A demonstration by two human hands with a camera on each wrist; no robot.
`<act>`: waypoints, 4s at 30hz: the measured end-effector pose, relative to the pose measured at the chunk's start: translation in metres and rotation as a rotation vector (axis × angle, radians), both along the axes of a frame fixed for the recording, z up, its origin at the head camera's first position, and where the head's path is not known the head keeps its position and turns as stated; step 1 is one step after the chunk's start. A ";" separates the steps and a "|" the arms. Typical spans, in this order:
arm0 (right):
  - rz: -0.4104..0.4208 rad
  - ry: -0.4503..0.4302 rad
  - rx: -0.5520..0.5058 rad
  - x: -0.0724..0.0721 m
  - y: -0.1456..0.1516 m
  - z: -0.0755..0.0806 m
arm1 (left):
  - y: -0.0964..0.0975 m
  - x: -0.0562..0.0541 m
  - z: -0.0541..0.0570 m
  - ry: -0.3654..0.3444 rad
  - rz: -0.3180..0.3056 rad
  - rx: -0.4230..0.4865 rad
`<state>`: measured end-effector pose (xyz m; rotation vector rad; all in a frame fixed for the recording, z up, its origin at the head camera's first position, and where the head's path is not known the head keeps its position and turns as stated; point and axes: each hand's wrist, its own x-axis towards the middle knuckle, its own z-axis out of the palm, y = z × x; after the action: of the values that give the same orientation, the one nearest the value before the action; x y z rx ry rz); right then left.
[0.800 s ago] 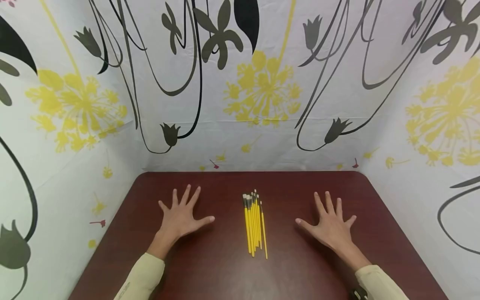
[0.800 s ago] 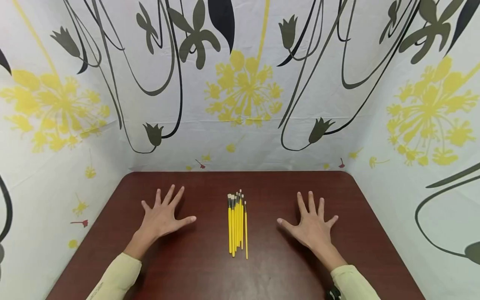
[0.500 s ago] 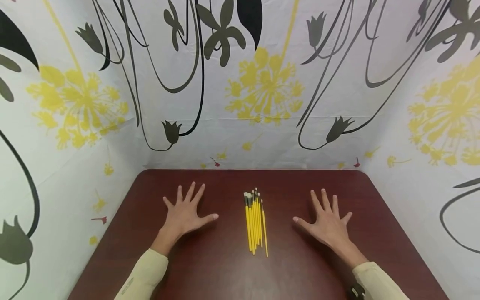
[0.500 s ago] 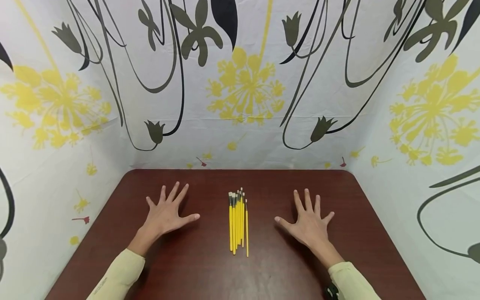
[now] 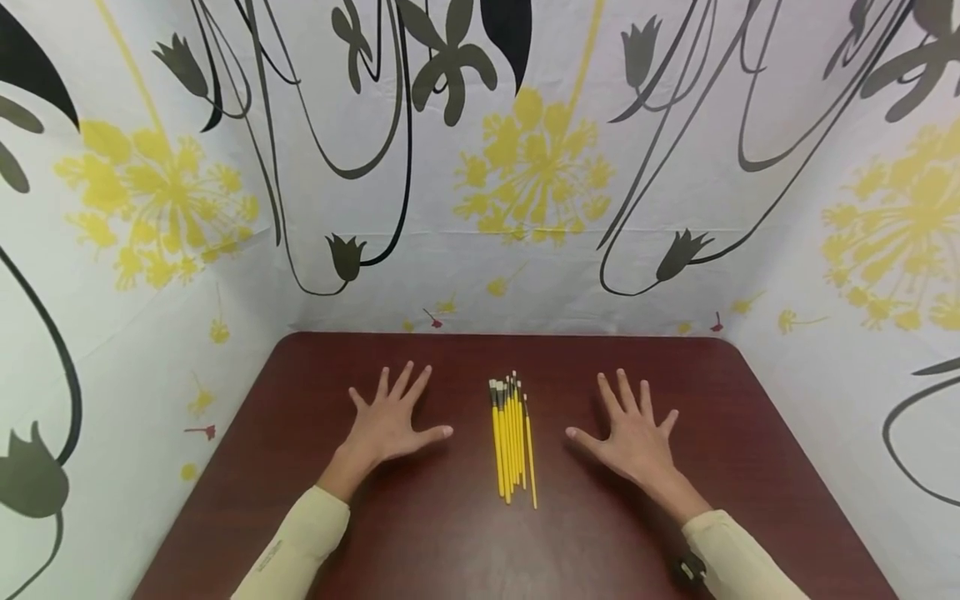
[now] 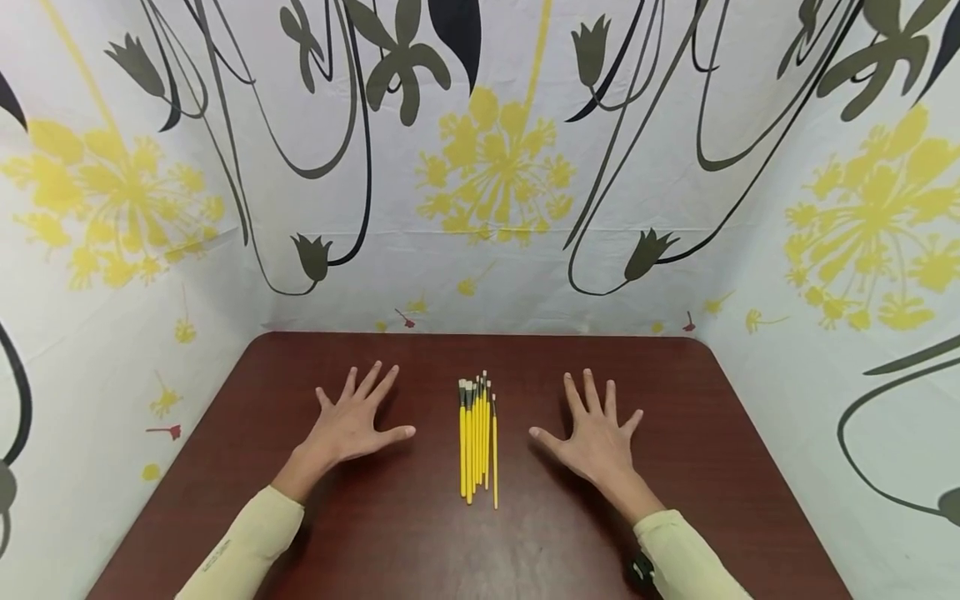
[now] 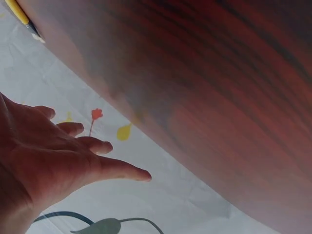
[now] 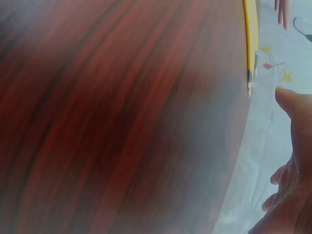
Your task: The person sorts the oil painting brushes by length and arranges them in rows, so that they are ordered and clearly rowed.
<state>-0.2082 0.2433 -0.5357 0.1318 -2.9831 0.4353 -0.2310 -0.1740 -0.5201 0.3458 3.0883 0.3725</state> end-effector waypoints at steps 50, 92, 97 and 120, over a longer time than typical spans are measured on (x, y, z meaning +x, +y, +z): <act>0.158 -0.099 -0.107 -0.006 -0.107 -0.006 | 0.110 -0.018 -0.003 -0.143 -0.167 0.206; 0.121 -0.144 -0.144 -0.011 -0.149 -0.002 | 0.115 -0.036 0.003 -0.213 0.069 0.107; 0.104 -0.147 -0.125 -0.010 -0.149 -0.002 | 0.118 -0.036 0.001 -0.249 0.077 0.145; 0.096 -0.197 -0.002 -0.008 -0.156 0.005 | 0.117 -0.027 0.007 -0.269 0.094 0.031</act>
<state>-0.2166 0.0874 -0.5309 0.2458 -3.1796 0.4894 -0.2580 -0.0569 -0.5129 0.1377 2.8433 0.4300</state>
